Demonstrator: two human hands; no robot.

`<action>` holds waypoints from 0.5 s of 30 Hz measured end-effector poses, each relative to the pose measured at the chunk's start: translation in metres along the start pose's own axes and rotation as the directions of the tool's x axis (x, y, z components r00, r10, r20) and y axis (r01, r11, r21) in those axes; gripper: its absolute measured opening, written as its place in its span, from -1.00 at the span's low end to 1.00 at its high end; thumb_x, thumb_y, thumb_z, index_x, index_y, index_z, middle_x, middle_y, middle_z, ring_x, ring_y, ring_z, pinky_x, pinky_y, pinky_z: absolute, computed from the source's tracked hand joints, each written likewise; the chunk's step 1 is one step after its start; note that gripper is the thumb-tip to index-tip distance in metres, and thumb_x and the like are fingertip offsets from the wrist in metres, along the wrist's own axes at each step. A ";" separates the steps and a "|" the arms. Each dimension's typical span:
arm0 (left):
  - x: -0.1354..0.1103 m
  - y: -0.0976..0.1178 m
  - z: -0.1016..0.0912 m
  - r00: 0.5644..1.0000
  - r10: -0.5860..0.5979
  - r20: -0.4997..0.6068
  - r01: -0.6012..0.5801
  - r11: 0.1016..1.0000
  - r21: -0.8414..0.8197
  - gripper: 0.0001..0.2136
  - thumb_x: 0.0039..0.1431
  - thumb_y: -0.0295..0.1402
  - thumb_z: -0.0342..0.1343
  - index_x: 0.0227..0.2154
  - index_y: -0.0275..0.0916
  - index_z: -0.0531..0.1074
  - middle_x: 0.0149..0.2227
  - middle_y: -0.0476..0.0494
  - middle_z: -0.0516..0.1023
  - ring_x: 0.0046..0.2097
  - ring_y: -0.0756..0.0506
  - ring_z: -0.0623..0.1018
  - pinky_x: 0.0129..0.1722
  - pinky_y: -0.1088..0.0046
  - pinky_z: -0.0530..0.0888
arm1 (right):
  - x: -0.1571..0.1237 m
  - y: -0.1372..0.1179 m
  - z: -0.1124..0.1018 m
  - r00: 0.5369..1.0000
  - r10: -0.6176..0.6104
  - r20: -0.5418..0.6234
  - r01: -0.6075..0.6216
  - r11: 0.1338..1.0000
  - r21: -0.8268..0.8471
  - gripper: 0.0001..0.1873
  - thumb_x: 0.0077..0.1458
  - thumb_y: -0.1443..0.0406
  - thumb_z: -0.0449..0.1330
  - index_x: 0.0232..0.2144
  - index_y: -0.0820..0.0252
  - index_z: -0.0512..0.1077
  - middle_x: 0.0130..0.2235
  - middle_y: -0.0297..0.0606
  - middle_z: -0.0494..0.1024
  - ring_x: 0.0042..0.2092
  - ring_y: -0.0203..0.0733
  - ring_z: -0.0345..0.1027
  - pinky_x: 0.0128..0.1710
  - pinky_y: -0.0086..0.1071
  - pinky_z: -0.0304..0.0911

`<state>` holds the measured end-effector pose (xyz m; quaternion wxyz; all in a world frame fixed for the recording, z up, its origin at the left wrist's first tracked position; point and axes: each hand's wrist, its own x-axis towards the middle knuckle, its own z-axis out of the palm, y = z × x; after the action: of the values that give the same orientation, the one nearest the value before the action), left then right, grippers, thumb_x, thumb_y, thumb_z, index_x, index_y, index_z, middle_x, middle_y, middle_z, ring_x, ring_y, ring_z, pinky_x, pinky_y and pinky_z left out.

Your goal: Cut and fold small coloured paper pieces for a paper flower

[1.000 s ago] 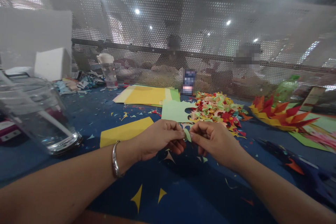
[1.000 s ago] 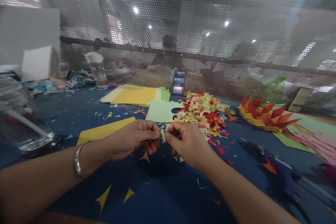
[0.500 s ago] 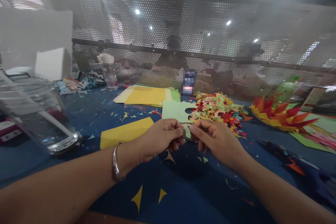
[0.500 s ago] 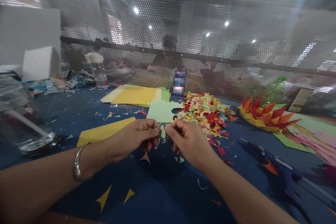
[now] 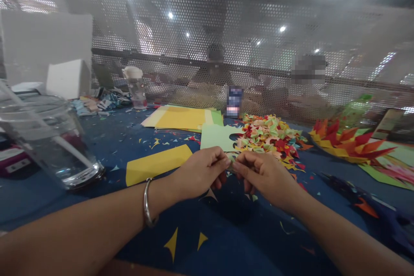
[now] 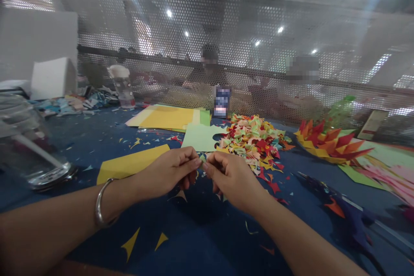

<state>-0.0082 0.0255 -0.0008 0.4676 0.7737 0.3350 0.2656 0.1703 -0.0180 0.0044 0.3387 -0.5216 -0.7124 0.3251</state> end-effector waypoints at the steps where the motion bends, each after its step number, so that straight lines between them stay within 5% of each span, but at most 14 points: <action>1: 0.000 0.000 -0.001 1.000 0.013 0.004 -0.013 0.999 0.047 -0.75 0.19 -0.13 -0.11 -0.42 -0.19 0.26 -0.54 -0.01 0.44 -0.56 0.02 0.44 -0.60 0.57 0.27 | 0.000 0.000 0.000 1.000 0.002 0.004 -0.002 1.000 -0.002 -0.73 0.18 0.12 0.04 -0.47 0.15 0.27 -0.60 -0.47 0.29 -0.60 -0.36 0.27 -0.61 -0.50 0.23; 7: -0.004 0.007 -0.002 0.979 0.197 -0.060 -0.180 0.959 0.218 -0.74 0.25 -0.17 -0.19 -0.45 -0.20 0.24 -0.56 0.01 0.42 -0.55 0.03 0.42 -0.55 0.56 0.28 | -0.001 -0.005 -0.001 1.000 -0.007 0.007 0.007 1.000 -0.001 -0.75 0.21 0.15 0.02 -0.45 0.15 0.27 -0.58 -0.46 0.29 -0.60 -0.36 0.28 -0.60 -0.49 0.21; 15: -0.003 0.005 -0.001 0.978 0.170 -0.125 -0.163 0.985 0.065 -0.78 0.21 -0.19 -0.08 -0.34 -0.23 0.34 -0.45 -0.02 0.43 -0.47 0.04 0.42 -0.47 0.55 0.32 | -0.001 -0.005 -0.002 1.000 -0.015 0.014 0.015 1.000 0.007 -0.75 0.22 0.17 0.00 -0.45 0.15 0.25 -0.57 -0.47 0.27 -0.61 -0.38 0.27 -0.61 -0.50 0.20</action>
<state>-0.0101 0.0219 0.0037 0.3997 0.7925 0.3059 0.3444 0.1691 -0.0197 0.0096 0.3381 -0.5127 -0.7175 0.3287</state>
